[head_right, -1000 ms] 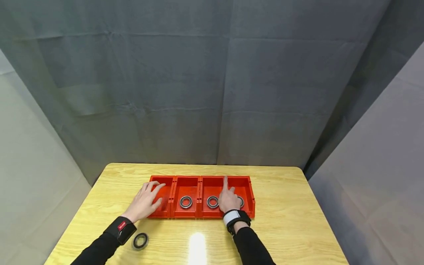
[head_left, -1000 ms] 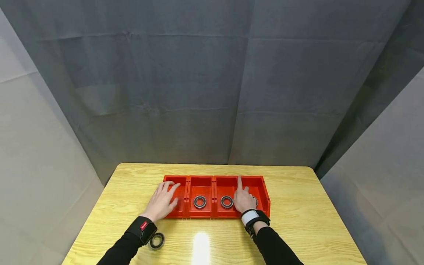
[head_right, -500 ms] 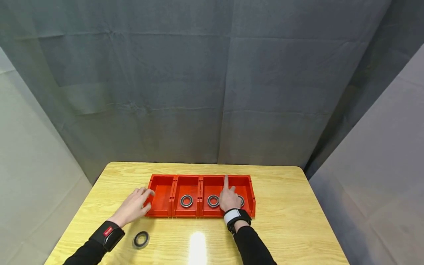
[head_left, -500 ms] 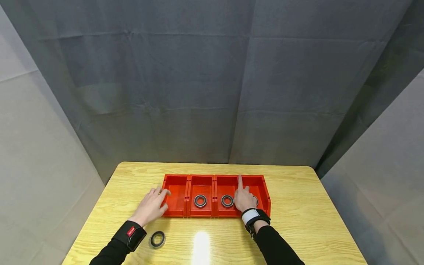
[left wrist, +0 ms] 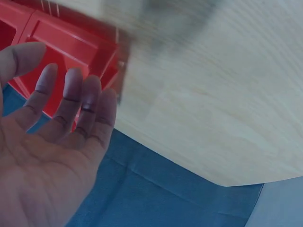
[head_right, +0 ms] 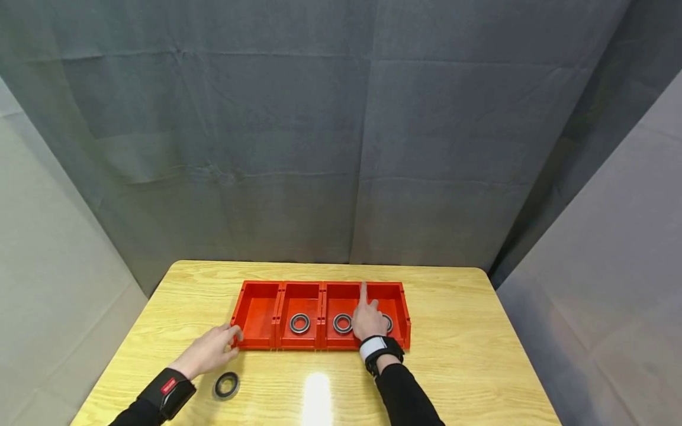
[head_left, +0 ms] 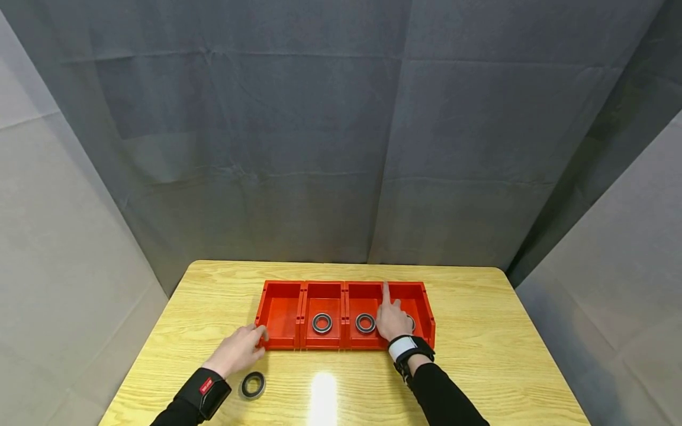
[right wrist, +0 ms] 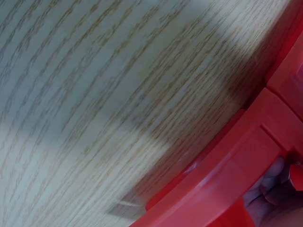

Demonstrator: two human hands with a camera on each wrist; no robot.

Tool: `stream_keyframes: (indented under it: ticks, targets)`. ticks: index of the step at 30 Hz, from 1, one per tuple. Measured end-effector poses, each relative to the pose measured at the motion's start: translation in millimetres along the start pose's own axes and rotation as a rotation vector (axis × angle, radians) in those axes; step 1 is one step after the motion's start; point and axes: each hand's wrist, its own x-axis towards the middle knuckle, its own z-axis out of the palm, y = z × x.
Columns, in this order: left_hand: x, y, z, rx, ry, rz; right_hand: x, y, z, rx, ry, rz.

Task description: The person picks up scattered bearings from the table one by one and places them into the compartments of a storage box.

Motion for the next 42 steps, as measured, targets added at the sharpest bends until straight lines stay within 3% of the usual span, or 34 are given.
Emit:
stream_keyframes:
  ticks: [12, 21, 37, 42]
  targets:
    - [-16.9, -7.4, 21.5, -0.042, -0.056, -0.047, 1, 2, 1, 0.011, -0.03, 0.021]
    - [-29.8, -12.9, 37.4, -0.054, -0.099, -0.005, 0, 3, 0, 0.008, -0.032, 0.016]
    - [-35.9, -7.2, 41.8, -0.008, -0.034, -0.019, 1, 1, -1, 0.01, -0.03, 0.02]
    - [-36.9, -9.2, 42.3, 0.006, -0.043, 0.019, 1, 1, -1, 0.01, -0.032, 0.018]
